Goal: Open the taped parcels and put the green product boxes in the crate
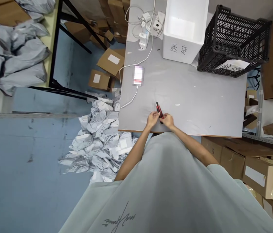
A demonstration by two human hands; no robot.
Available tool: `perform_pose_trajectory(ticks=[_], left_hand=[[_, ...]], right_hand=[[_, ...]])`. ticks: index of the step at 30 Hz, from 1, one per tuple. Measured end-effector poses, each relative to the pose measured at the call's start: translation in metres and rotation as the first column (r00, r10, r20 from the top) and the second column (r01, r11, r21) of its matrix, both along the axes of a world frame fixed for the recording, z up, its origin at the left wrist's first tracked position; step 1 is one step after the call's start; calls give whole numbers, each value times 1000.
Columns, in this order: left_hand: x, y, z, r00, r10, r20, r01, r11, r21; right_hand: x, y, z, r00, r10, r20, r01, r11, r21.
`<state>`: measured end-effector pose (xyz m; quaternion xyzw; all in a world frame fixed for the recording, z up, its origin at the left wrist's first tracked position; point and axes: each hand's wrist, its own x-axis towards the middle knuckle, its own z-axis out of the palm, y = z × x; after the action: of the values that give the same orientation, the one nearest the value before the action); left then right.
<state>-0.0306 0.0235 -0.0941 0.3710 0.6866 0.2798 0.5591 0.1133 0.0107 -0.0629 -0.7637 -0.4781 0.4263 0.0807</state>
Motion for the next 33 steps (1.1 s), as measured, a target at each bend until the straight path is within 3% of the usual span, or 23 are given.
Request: perform_pose_trajectory(ticks=[4,8,14,18,24,28,30,33], left_hand=[[-32,3,-16,997,18,-69,-20,1000,-18],[-63,11,-28,994,-20,-108,15,999,-42],[-87,26,-44,971,-80,-226,57,993,-104],[-91,29,-47,949,-135,-286,99,985,-139],[-98,31,-30,901,-219,-375,181,974,-134],[-96,36,-11,865,-219,-452,217,974,-58],[-81,40,0,853,-227,-469,265,964,15],[-34,41,20,842,-314,-438,406,904,132]], right_hand=[[-51,-5,0,998,61,-27,-60,998,18],[-73,-2,0,990,136,-27,-136,991,-4],[-77,1,10,968,252,12,-251,968,-22],[-64,-2,20,973,227,-46,-228,974,-5],[-25,-21,43,988,33,-153,-27,999,45],[5,-42,59,964,-120,-238,149,983,105],[18,-55,67,939,-214,-268,260,954,151],[41,-83,78,873,-371,-318,447,869,214]])
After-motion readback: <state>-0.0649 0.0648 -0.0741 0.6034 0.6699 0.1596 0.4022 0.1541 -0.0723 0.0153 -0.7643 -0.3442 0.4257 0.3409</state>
